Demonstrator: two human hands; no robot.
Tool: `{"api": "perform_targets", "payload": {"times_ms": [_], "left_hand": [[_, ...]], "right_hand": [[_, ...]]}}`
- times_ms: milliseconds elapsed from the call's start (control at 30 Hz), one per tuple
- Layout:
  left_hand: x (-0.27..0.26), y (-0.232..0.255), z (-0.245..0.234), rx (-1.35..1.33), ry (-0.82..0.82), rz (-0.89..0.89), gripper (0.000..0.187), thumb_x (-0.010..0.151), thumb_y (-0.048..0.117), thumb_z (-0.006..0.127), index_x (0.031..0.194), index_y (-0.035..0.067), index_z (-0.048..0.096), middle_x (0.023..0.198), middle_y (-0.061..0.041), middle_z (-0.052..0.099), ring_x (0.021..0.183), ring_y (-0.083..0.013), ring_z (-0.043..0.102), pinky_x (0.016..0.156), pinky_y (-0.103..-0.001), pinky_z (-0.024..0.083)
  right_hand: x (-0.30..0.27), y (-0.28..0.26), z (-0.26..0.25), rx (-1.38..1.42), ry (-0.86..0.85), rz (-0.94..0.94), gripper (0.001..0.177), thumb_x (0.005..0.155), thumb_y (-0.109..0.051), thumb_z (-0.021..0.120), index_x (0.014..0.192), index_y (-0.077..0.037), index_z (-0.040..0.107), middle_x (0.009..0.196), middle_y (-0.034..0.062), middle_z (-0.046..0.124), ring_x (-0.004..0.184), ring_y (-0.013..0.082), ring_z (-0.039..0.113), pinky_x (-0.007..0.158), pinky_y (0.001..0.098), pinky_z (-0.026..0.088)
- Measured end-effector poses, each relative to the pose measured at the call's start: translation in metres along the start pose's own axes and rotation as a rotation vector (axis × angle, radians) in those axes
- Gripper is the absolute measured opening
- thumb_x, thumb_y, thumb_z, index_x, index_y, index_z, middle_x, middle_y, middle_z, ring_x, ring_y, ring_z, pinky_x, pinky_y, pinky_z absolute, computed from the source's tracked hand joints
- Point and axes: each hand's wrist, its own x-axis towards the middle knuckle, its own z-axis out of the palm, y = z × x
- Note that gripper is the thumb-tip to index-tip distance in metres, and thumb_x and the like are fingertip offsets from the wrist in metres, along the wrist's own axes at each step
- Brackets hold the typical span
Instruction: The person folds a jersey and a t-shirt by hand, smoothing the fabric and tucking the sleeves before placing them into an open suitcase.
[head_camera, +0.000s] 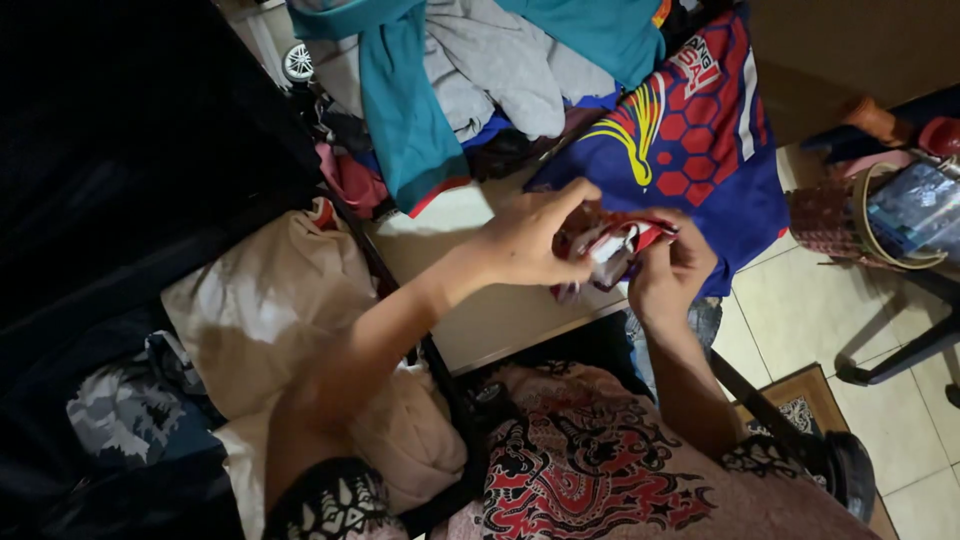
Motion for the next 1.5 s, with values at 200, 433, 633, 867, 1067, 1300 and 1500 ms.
{"api": "perform_targets", "payload": {"times_ms": [200, 433, 633, 867, 1067, 1300, 1500], "left_hand": [[-0.01, -0.037, 0.011, 0.05, 0.065, -0.246, 0.022, 0.09, 0.013, 0.072, 0.11, 0.014, 0.066, 0.084, -0.011, 0.072, 0.075, -0.0248, 0.075, 0.069, -0.04, 0.058], [-0.008, -0.021, -0.012, 0.098, 0.2, 0.115, 0.023, 0.088, -0.004, 0.058, 0.109, 0.005, 0.059, 0.107, -0.009, 0.064, 0.098, -0.0309, 0.068, 0.083, -0.041, 0.056], [-0.012, -0.023, -0.019, 0.377, 0.035, 0.141, 0.021, 0.081, 0.002, 0.065, 0.098, 0.011, 0.072, 0.093, -0.008, 0.06, 0.088, -0.0293, 0.065, 0.074, -0.042, 0.055], [-0.007, -0.018, -0.031, 0.439, 0.027, -0.007, 0.014, 0.078, 0.018, 0.073, 0.07, 0.007, 0.071, 0.077, -0.009, 0.06, 0.075, -0.0282, 0.064, 0.065, -0.042, 0.054], [0.0, -0.004, -0.044, 0.102, 0.093, 0.032, 0.025, 0.081, 0.024, 0.08, 0.082, 0.001, 0.07, 0.079, -0.012, 0.061, 0.069, -0.0247, 0.062, 0.059, -0.037, 0.049], [-0.011, -0.012, -0.038, -0.351, 0.201, -0.038, 0.019, 0.091, 0.003, 0.076, 0.096, -0.001, 0.058, 0.092, -0.01, 0.066, 0.079, -0.0103, 0.056, 0.069, -0.029, 0.046], [-0.02, 0.01, -0.061, -0.372, 0.177, 0.004, 0.02, 0.096, -0.001, 0.068, 0.095, 0.001, 0.047, 0.095, -0.008, 0.066, 0.079, -0.01, 0.062, 0.07, -0.03, 0.05]], "right_hand": [[0.0, 0.012, -0.012, 0.062, 0.046, 0.04, 0.015, 0.106, 0.002, 0.055, 0.114, 0.006, 0.067, 0.101, 0.0067, 0.071, 0.087, 0.0107, 0.062, 0.081, 0.0245, 0.048], [-0.003, 0.027, -0.012, 0.196, 0.05, 0.104, 0.018, 0.106, 0.002, 0.053, 0.118, 0.005, 0.066, 0.102, 0.0067, 0.069, 0.088, 0.0096, 0.06, 0.081, 0.0241, 0.047], [0.015, 0.015, -0.022, 0.141, 0.101, 0.034, 0.026, 0.116, 0.001, 0.055, 0.141, -0.003, 0.05, 0.111, 0.0084, 0.062, 0.093, 0.0136, 0.059, 0.085, 0.0262, 0.049], [0.028, -0.012, -0.018, 0.077, 0.033, -0.162, 0.062, 0.1, 0.001, 0.047, 0.156, -0.018, 0.028, 0.163, -0.0031, 0.033, 0.122, 0.0132, 0.057, 0.108, 0.0279, 0.048], [0.017, 0.017, -0.052, 0.022, 0.025, -0.089, 0.034, 0.111, 0.004, 0.044, 0.144, -0.004, 0.051, 0.126, 0.0113, 0.061, 0.108, 0.017, 0.059, 0.101, 0.029, 0.047], [-0.006, -0.001, -0.039, 0.239, 0.052, 0.117, 0.022, 0.099, 0.009, 0.046, 0.115, 0.002, 0.06, 0.108, 0.0135, 0.068, 0.086, 0.0146, 0.062, 0.082, 0.027, 0.05], [-0.049, -0.009, -0.023, 0.273, -0.155, -0.061, 0.015, 0.095, 0.007, 0.05, 0.107, 0.003, 0.057, 0.099, 0.0154, 0.07, 0.079, 0.0155, 0.065, 0.073, 0.0272, 0.055]]}}
